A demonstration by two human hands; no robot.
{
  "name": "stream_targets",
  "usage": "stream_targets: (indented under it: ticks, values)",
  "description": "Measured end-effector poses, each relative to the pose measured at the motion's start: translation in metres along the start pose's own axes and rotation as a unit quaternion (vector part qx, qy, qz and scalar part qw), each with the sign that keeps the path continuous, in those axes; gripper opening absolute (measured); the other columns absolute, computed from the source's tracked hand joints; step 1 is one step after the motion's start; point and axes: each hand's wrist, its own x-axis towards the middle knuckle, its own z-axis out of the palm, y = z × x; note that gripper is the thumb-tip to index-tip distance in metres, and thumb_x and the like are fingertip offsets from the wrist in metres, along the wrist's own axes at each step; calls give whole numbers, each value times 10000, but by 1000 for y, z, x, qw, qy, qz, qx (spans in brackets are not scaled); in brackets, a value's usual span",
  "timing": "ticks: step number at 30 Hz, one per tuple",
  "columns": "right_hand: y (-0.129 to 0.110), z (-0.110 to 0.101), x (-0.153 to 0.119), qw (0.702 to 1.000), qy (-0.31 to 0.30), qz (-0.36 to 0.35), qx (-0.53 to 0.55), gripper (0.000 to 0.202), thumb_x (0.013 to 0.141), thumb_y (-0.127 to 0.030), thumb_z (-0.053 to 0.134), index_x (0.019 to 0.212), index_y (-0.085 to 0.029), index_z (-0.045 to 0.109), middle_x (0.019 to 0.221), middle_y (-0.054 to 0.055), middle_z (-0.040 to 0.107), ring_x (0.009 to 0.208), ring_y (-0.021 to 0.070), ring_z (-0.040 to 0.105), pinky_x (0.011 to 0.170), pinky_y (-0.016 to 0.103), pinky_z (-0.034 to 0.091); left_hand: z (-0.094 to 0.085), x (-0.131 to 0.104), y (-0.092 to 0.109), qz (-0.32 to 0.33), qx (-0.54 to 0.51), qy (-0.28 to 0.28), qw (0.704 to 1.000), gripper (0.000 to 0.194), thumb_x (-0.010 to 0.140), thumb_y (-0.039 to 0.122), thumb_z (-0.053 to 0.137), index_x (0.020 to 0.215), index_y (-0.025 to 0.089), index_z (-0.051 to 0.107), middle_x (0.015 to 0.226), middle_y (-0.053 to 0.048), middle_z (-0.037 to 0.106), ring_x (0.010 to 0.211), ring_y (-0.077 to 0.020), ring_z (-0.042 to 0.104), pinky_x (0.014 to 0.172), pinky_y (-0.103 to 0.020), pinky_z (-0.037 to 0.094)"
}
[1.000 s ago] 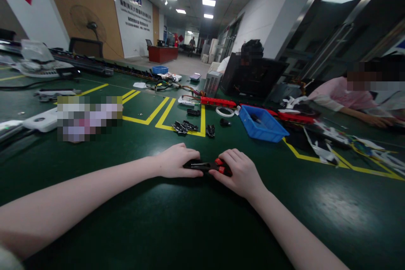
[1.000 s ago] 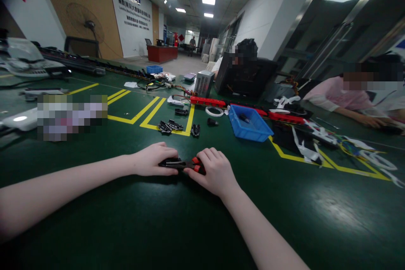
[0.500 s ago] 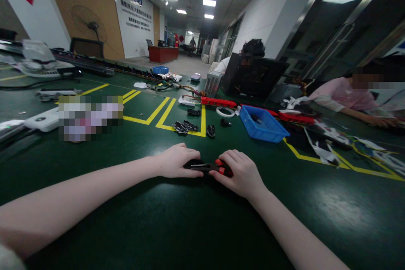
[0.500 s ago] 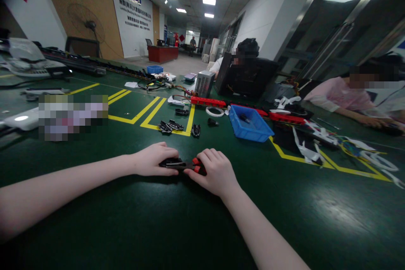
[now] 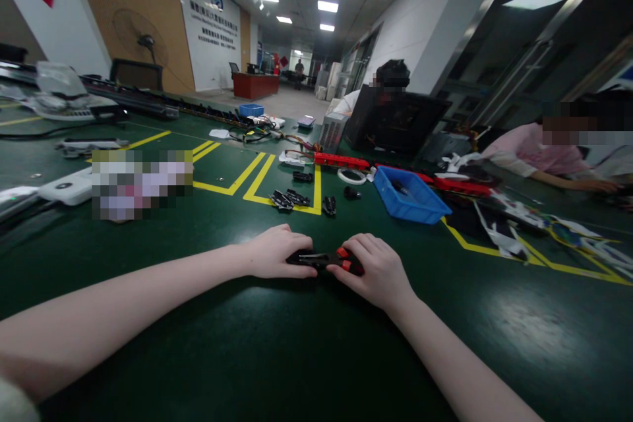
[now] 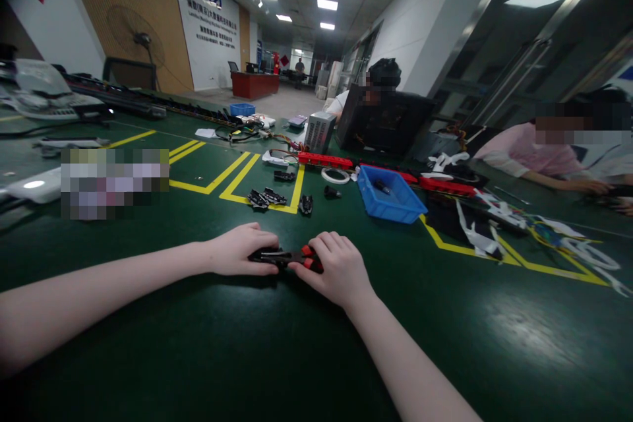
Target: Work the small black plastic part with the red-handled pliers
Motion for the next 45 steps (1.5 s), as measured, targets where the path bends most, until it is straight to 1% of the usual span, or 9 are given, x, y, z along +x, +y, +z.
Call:
stream_targets:
  ticks: [8, 14, 20, 29, 38, 45]
  values:
    - [0, 1, 0, 1000, -12, -9, 14, 315, 871, -487, 570, 854, -174, 601, 831, 80, 627, 745, 192, 554, 667, 323, 416, 0, 0, 0, -1, 5, 1, 1000, 357, 908, 535, 521, 874, 181, 556, 797, -1, 622, 669, -159, 565, 732, -308, 377]
    - [0, 2, -1, 1000, -28, -5, 8, 325, 874, -498, 563, 846, -177, 601, 824, 76, 624, 734, 186, 559, 660, 316, 415, 2, 0, -1, -6, 14, 3, 1000, 315, 871, 492, 598, 887, 180, 552, 802, -5, 627, 687, -166, 578, 727, -303, 384]
    - [1, 3, -1, 1000, -23, -5, 3, 318, 871, -500, 568, 841, -185, 602, 811, 64, 622, 724, 182, 562, 649, 309, 410, 2, -1, -1, -18, 5, 8, 1000, 299, 852, 465, 641, 934, 186, 569, 843, -14, 641, 749, -186, 603, 742, -305, 397]
    - [-1, 2, 0, 1000, -27, -3, 13, 341, 878, -513, 557, 842, -177, 600, 825, 76, 628, 736, 187, 559, 661, 318, 415, 4, -1, -4, -7, -15, 9, 1000, 373, 820, 529, 668, 934, 188, 568, 827, -2, 634, 721, -176, 585, 713, -291, 371]
    - [0, 0, 0, 1000, 0, -19, 13, 339, 881, -499, 554, 864, -165, 607, 839, 89, 634, 749, 199, 559, 670, 332, 415, 1, -3, -1, 23, 7, -5, 1000, 386, 924, 561, 504, 901, 177, 547, 818, -10, 619, 688, -166, 552, 731, -303, 363]
    - [0, 2, 0, 1000, 5, -23, 11, 346, 876, -512, 559, 860, -170, 606, 834, 84, 635, 745, 193, 554, 666, 323, 409, 2, -1, -2, 25, 12, -1, 1000, 394, 904, 572, 529, 901, 178, 541, 813, 1, 618, 680, -159, 556, 734, -300, 358]
